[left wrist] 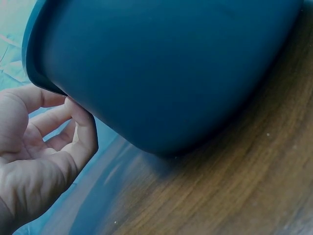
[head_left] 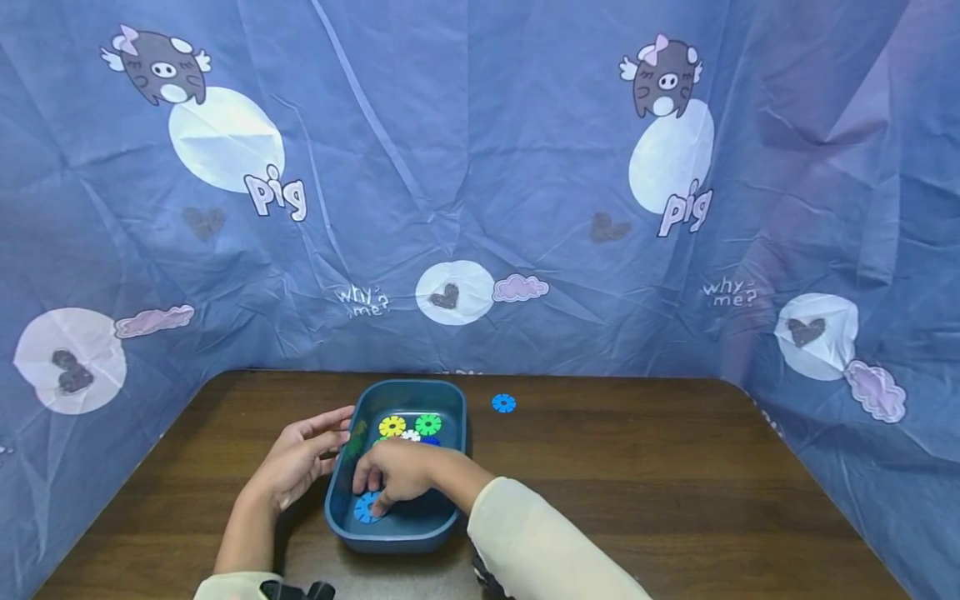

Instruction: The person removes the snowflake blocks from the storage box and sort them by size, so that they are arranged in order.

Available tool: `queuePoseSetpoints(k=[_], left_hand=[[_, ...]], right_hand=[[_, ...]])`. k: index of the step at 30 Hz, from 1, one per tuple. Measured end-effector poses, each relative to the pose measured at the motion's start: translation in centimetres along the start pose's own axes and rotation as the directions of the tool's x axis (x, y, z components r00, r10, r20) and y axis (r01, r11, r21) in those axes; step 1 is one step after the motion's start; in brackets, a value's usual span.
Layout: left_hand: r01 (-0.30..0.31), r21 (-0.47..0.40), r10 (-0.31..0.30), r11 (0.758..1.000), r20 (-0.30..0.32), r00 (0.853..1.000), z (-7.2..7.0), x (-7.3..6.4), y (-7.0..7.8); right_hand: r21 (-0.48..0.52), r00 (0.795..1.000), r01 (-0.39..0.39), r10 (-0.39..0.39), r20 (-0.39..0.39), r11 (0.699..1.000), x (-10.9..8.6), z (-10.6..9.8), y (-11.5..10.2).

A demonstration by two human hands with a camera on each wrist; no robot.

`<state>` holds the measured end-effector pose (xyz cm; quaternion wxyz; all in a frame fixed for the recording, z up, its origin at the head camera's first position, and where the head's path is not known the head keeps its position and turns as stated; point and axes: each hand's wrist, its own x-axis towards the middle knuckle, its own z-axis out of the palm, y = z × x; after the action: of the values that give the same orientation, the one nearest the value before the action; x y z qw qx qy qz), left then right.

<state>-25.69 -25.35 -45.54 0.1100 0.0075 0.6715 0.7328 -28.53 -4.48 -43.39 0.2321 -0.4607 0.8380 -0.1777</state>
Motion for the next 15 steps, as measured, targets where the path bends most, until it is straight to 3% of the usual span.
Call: queuePoseSetpoints(k=[15], left_hand=[[-0.002, 0.0, 0.002, 1.0, -0.005, 1.0, -0.01, 0.11, -0.07]], right_hand=[[-0.027, 0.998, 0.012, -0.014, -0.057, 1.0, -0.33, -0.08, 0.01]])
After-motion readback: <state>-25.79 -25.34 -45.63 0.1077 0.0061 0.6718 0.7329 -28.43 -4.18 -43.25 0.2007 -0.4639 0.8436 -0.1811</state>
